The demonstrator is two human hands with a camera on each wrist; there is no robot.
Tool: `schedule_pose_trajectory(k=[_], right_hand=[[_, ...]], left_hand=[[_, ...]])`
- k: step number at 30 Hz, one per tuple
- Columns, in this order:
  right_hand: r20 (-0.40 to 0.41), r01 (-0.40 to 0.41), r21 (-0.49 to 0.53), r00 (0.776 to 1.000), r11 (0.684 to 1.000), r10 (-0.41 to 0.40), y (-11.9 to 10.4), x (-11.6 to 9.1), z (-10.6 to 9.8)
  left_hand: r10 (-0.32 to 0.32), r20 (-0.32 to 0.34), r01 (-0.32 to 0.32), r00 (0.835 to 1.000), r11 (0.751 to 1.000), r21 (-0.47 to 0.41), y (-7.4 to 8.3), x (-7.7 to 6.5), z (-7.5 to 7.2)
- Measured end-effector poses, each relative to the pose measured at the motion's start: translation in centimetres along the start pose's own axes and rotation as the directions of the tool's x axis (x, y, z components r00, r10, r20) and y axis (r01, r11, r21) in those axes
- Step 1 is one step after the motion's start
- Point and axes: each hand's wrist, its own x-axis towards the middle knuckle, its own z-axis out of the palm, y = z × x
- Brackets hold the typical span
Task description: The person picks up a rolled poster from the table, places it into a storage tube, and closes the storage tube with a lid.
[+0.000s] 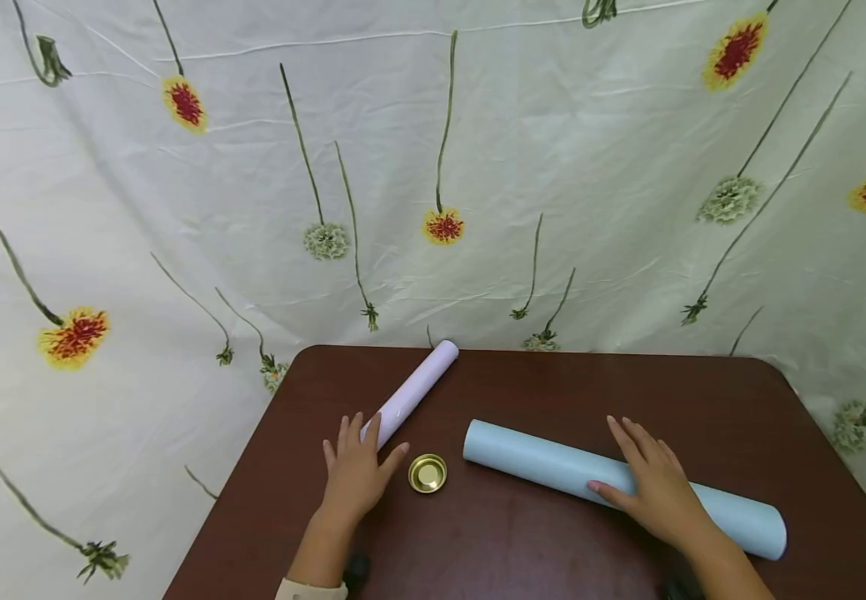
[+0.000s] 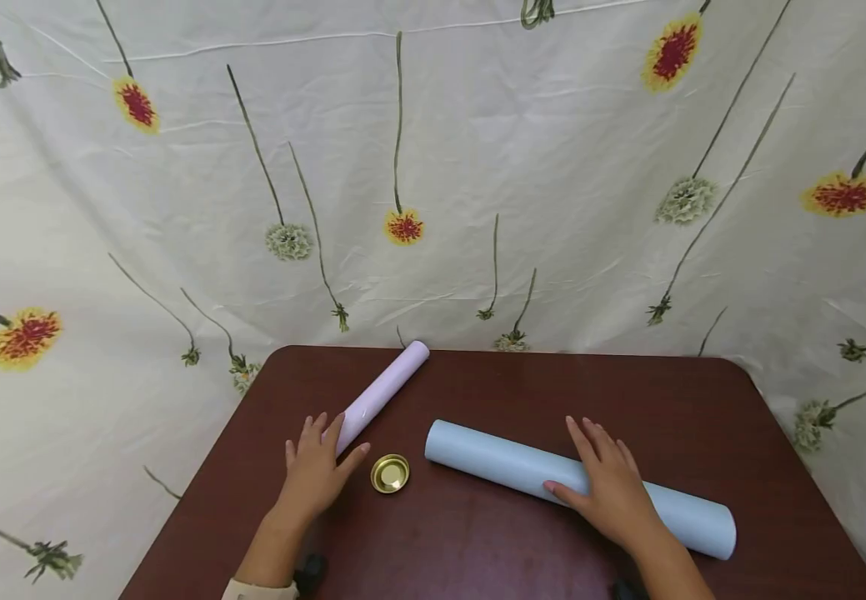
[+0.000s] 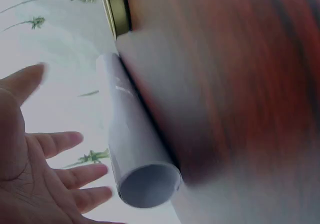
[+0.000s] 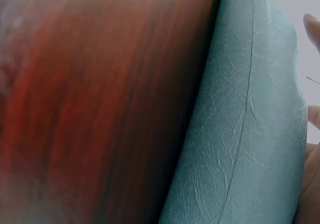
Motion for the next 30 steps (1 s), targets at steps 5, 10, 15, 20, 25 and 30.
schedule_pose_trajectory(k=[5, 10, 15, 20, 25, 30], right_hand=[[0.025, 0.034, -0.081, 0.999, 0.996, -0.032, 0.0, -0.1, 0.3], [0.062, 0.041, -0.146, 0.998, 0.988, -0.033, -0.2, -0.1, 0.3], [0.092, 0.031, -0.151, 0.996, 0.988, -0.017, -0.2, 0.0, 0.3], [0.115, 0.023, -0.146, 0.993, 0.989, -0.006, -0.1, 0.2, 0.3], [0.127, 0.012, -0.149, 0.992, 0.989, 0.007, 0.1, 0.3, 0.3], [0.120, 0.018, -0.154, 0.993, 0.988, 0.000, 0.1, 0.4, 0.2]], left_hand=[[-0.039, -0.010, 0.039, 0.999, 0.999, -0.006, -0.6, 0.0, -0.4], [-0.056, 0.006, 0.056, 0.998, 0.998, -0.013, -1.1, 0.0, -0.4], [-0.070, 0.043, 0.071, 0.997, 0.997, -0.019, -1.9, 0.1, -0.2], [-0.065, 0.066, 0.065, 0.996, 0.998, -0.007, -2.4, 0.3, -0.3], [-0.046, 0.080, 0.045, 0.996, 0.999, 0.016, -2.8, 0.6, -0.5], [-0.048, 0.086, 0.046, 0.995, 0.999, 0.023, -3.0, 1.0, -0.7]])
